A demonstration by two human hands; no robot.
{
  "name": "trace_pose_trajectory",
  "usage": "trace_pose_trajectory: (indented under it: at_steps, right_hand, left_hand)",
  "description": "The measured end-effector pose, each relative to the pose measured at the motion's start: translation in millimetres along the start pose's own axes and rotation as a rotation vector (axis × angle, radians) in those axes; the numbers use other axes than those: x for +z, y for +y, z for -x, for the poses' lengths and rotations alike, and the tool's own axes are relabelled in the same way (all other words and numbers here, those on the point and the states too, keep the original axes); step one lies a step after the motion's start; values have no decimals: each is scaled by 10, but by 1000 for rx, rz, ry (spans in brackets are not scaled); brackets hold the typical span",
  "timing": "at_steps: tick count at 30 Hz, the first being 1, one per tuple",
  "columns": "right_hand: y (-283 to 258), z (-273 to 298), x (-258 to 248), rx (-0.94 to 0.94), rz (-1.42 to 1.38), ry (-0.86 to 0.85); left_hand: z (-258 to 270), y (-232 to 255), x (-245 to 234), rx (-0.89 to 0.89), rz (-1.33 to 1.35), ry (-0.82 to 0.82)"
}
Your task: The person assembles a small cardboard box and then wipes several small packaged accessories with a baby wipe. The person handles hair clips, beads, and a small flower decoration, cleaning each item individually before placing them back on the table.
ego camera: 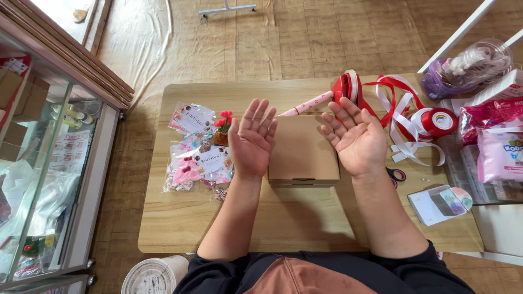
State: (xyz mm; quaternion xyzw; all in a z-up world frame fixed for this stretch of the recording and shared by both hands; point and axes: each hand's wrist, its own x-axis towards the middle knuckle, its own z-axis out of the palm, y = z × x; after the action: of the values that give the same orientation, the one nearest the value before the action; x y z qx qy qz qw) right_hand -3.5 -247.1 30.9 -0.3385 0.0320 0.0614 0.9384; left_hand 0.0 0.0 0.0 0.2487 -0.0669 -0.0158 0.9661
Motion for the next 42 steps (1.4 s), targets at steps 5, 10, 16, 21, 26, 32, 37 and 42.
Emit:
trace_pose_trajectory:
  at_steps: [5,10,16,21,26,32,37,42]
  right_hand:
    - [9,8,14,-8,-16,20]
    - [-2,19,17,-25,-8,26]
    - [-1,-58,16,-31,19,8]
    - [50,-138,30,-44,9,37]
    - [80,-163,50,-31,-21,39]
    - [89,-153,28,-32,-17,26]
    - [108,-71,-9,-28,-13,33]
    - [84,52,11,-64,46,19]
  left_hand:
    - [-6,-32,88,-26,17,-6]
    - [-59,-86,220,-64,-26,8]
    - [-221,-139,225,-123,37,-54]
    - [-319,-125,99,-142,42,-93]
    - [-342,-65,18,-123,45,-151]
    - [-295,-45,-24,-105,-24,-184]
    - [-219,-19,-75,-75,-61,-203]
    - [-129,-3,-46,-59,-59,-226]
